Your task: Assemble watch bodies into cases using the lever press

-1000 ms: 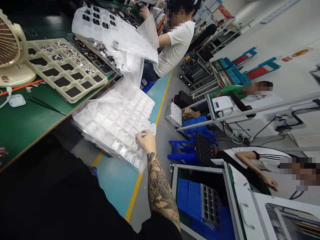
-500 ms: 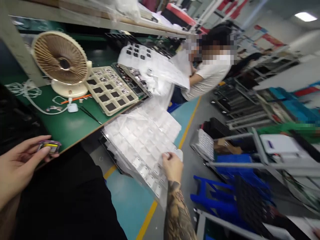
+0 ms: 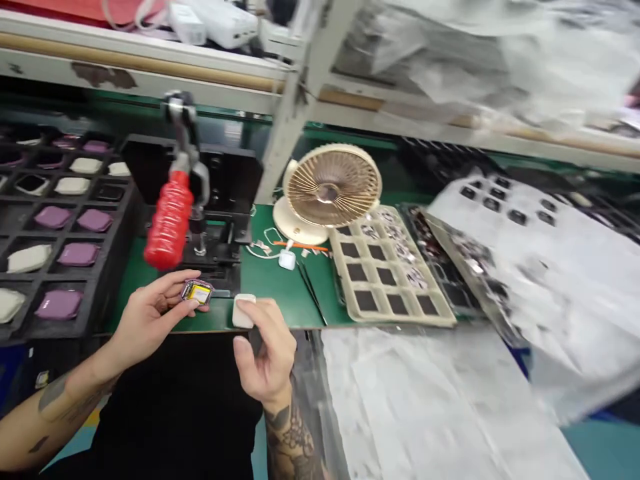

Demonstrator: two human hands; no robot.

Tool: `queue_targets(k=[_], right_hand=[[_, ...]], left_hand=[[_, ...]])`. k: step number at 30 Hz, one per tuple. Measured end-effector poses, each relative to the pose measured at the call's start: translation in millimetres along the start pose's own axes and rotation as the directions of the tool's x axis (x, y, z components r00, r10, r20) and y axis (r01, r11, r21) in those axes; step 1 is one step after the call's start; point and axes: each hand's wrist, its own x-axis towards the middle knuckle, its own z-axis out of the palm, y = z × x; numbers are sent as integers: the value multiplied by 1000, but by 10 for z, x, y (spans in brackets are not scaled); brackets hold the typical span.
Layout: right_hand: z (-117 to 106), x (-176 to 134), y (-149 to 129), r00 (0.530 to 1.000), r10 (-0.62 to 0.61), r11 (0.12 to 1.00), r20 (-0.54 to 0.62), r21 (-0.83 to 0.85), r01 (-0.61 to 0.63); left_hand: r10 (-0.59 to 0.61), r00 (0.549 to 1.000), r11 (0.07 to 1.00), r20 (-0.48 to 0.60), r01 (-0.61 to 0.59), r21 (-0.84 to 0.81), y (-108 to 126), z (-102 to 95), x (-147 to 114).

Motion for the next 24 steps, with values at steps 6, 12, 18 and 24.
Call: queue_targets(k=[6, 12, 18, 24], right_hand=[[330, 278, -35, 982, 96, 973, 162, 195, -127], [461, 371, -225, 970, 16, 978, 241, 200, -66], [509, 330, -247, 944, 4, 978, 330, 194, -72], [405, 338, -117, 973, 9, 996, 231, 82, -29]], left_hand=[[109, 983, 994, -148, -109, 10, -165, -55, -49], [165, 972, 986, -167, -161, 36, -192, -58, -86], [152, 972, 988, -177, -147, 40, -171, -87, -69], [132, 979, 991, -152, -136, -12, -158, -71, -75]])
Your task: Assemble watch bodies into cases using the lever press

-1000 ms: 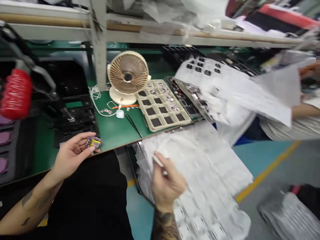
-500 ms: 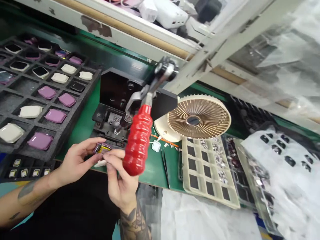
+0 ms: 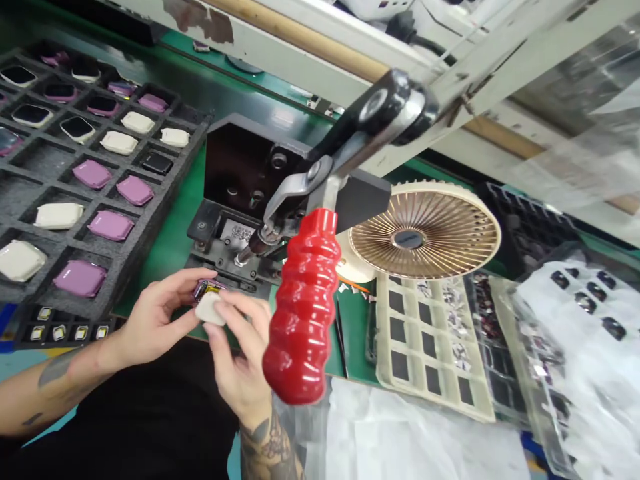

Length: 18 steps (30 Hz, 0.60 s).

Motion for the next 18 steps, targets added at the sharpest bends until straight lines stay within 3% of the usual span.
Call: queue_targets(k=[4, 9, 12, 18], right_hand=[[-32, 79, 87, 999, -46, 990, -14, -134, 44], [70, 130, 79, 993, -101, 989, 60, -101, 107], [94, 73, 73, 998, -43, 997, 40, -62, 45], [81, -17, 114, 993, 117, 991, 15, 61, -118]], left_hand=[[11, 999, 999, 44, -8, -52, 1, -28, -31], [-32, 999, 992, 33, 36, -125, -15, -30, -24], [-39, 999, 987, -10, 37, -155, -11, -18, -5], [13, 996, 991, 84, -2, -131, 20, -76, -6]])
